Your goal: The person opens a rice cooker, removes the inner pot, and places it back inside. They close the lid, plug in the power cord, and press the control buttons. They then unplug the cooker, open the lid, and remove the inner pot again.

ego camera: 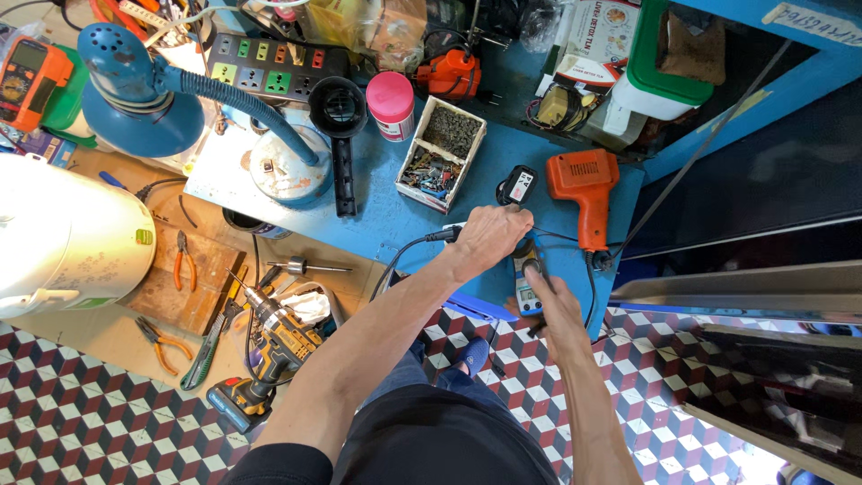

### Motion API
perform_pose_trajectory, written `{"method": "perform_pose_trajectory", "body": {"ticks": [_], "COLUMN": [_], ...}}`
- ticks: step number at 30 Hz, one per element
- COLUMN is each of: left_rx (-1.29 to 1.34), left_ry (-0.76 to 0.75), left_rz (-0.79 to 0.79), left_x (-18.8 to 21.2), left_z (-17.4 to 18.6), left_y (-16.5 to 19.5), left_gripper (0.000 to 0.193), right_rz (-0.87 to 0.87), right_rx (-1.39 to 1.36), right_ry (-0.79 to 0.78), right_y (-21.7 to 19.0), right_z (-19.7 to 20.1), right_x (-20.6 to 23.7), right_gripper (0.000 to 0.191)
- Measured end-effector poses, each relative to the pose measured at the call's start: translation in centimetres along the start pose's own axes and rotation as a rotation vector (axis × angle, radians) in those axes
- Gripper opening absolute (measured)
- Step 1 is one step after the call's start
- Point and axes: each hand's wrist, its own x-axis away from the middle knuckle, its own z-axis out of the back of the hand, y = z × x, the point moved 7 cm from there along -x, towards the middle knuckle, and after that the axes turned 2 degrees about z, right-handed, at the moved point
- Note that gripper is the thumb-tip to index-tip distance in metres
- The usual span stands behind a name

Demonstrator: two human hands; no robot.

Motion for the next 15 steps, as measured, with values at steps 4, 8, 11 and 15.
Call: {"method": "perform_pose_trajectory", "body": {"ticks": [4, 8, 11, 15], "left_rx": [0.007, 0.034, 0.112, 0.278], "left_ry": [0.027, 0.03, 0.107, 0.338], "left_rz": [0.007, -0.004, 0.0, 0.101], "left_x": [-0.4, -0.2, 0.5, 4.7], "left_z": [-0.1, 0.6, 2.4, 6.1], "left_y": [0.0, 1.0, 2.0, 2.2], "left_gripper": [0.015, 0.013, 0.009, 0.016], "right_rz": [0.0, 0.022, 0.154, 0.357], "right_rx": [0.389, 0.601, 0.646, 0.659], "right_ry": [0.206, 0.267, 0.27, 0.296], "right_y": [0.5, 0.7, 0.5, 0.5], "right_z": [2.2, 3.4, 4.3, 6.4], "right_x": [2.0, 3.1, 3.8, 6.7], "right_gripper": [0.062, 0.063, 0.07, 0.068]}}
